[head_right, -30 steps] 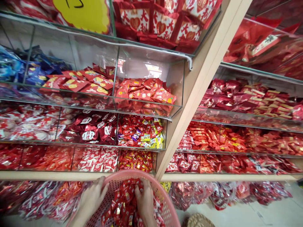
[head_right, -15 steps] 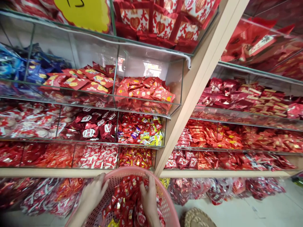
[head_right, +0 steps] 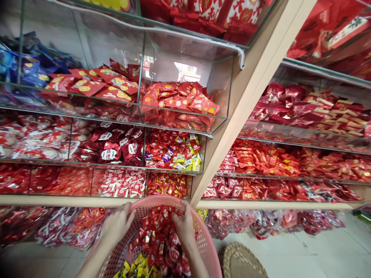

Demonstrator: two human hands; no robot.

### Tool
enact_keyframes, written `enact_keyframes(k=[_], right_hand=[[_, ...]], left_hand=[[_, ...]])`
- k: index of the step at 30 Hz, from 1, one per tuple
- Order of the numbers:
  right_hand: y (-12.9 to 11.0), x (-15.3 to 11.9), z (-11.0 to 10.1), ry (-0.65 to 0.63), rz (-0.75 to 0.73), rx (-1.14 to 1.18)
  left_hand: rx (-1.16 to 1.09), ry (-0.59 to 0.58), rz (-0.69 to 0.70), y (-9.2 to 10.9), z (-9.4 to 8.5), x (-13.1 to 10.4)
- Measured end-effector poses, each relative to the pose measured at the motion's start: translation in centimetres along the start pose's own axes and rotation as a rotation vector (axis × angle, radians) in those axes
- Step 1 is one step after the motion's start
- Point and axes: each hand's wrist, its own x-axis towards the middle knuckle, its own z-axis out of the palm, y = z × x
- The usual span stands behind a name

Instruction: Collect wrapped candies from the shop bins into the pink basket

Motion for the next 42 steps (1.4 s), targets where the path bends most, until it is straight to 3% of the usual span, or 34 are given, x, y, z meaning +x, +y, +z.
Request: enact_keyframes(k=[9, 18, 33, 42], right_hand=[[-1.8, 2.1, 1.1, -0.257, -0.224, -0.286], [-2.4, 2.4, 1.2, -0.521, -0.243, -0.439], [-2.0, 2.5, 1.6, -0.484, -0.383, -0.486], [-2.8, 2.8, 0.5, -0.492, -0.300, -0.494]], left_hand=[[-0.001, -0.004, -0.003, -0.1, 0.2, 0.1], [0.002, -0.005, -0.013, -0.3, 0.5, 0.1], [-0.007, 0.005, -0.006, -0.4, 0.6, 0.2], [0.018, -0.013, -0.008, -0.2, 0.2, 0.1]])
